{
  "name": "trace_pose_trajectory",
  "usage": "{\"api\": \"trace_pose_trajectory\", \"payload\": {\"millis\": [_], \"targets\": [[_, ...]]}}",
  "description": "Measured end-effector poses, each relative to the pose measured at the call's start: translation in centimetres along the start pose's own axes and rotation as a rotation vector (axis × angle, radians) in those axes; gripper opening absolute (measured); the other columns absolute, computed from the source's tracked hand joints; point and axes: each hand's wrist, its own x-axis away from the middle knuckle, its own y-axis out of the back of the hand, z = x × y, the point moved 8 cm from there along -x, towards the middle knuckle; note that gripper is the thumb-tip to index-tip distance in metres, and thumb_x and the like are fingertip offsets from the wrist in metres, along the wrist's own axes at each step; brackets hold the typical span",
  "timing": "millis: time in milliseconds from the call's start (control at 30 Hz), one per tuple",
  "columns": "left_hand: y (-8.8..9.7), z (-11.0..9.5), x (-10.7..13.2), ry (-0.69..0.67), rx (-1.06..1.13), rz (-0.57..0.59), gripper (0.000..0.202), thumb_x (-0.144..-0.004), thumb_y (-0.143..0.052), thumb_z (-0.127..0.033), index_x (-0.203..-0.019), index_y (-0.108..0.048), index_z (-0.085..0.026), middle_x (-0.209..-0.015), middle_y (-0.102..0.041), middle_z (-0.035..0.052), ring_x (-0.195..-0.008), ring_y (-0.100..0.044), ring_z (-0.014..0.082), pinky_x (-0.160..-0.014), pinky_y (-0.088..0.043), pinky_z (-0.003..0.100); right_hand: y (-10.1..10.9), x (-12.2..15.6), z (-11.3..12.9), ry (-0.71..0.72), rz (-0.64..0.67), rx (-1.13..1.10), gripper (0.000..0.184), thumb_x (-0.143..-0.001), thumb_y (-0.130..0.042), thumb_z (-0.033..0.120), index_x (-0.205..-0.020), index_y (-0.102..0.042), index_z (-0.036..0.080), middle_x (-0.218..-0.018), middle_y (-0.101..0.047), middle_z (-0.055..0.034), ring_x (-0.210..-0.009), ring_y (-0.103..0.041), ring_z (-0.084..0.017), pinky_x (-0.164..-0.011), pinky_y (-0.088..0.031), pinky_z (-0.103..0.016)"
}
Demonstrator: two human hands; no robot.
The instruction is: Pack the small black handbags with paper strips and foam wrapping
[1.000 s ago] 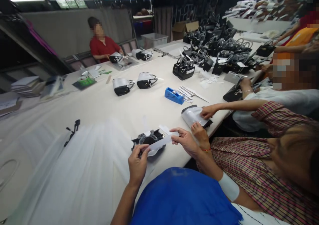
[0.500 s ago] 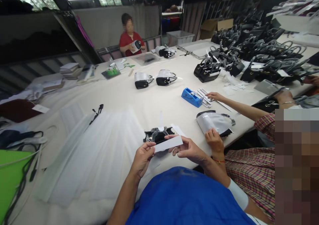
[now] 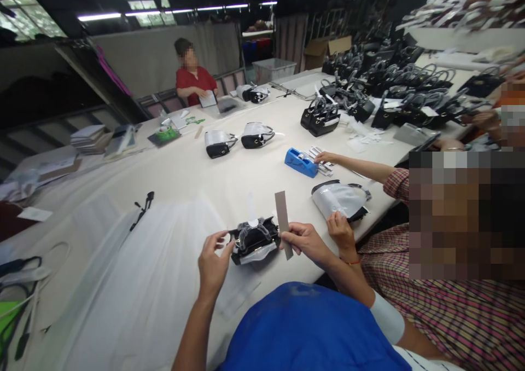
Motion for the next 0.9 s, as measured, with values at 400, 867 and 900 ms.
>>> {"api": "trace_pose_trajectory", "payload": {"millis": [400,867,900], "targets": [[-8.2,-0.4,-6.7,-0.228,-0.188,0.522,0.020,-0.076,-0.048,-0.026,-0.084,-0.066,-0.020,-0.074,-0.066,0.0002,-0.076,-0.060,0.0166,-0.073,-0.046,0.028,5.4,0.4,-1.6,0.095,-0.342,0.210,0.020,-0.080,-0.060,0.037,-0.076,-0.071,0.021,-0.070,-0.067,-0.0044,-0.071,-0.061,-0.019,-0.066,-0.045,-0.029],[-8.3,-1.7,1.1,-0.016,-0.258,0.291,0.018,-0.081,-0.048,-0.036,-0.072,-0.055,-0.022,-0.062,-0.057,-0.0026,-0.061,-0.050,0.0152,-0.060,-0.036,0.024,10.0,0.1,-1.7,0.185,-0.545,0.443,0.032,-0.078,-0.047,0.017,-0.093,-0.074,0.024,-0.104,-0.068,-0.0080,-0.104,-0.060,-0.025,-0.094,-0.046,-0.043],[-7.8,-1.9,1.1,-0.003,-0.256,0.250,0.019,-0.081,-0.049,-0.038,-0.071,-0.054,-0.022,-0.062,-0.056,-0.0028,-0.061,-0.050,0.0153,-0.060,-0.036,0.024,9.5,-0.5,-1.5,0.190,-0.548,0.394,0.032,-0.078,-0.047,0.017,-0.092,-0.074,0.024,-0.105,-0.068,-0.0080,-0.105,-0.060,-0.025,-0.095,-0.046,-0.043]]}}
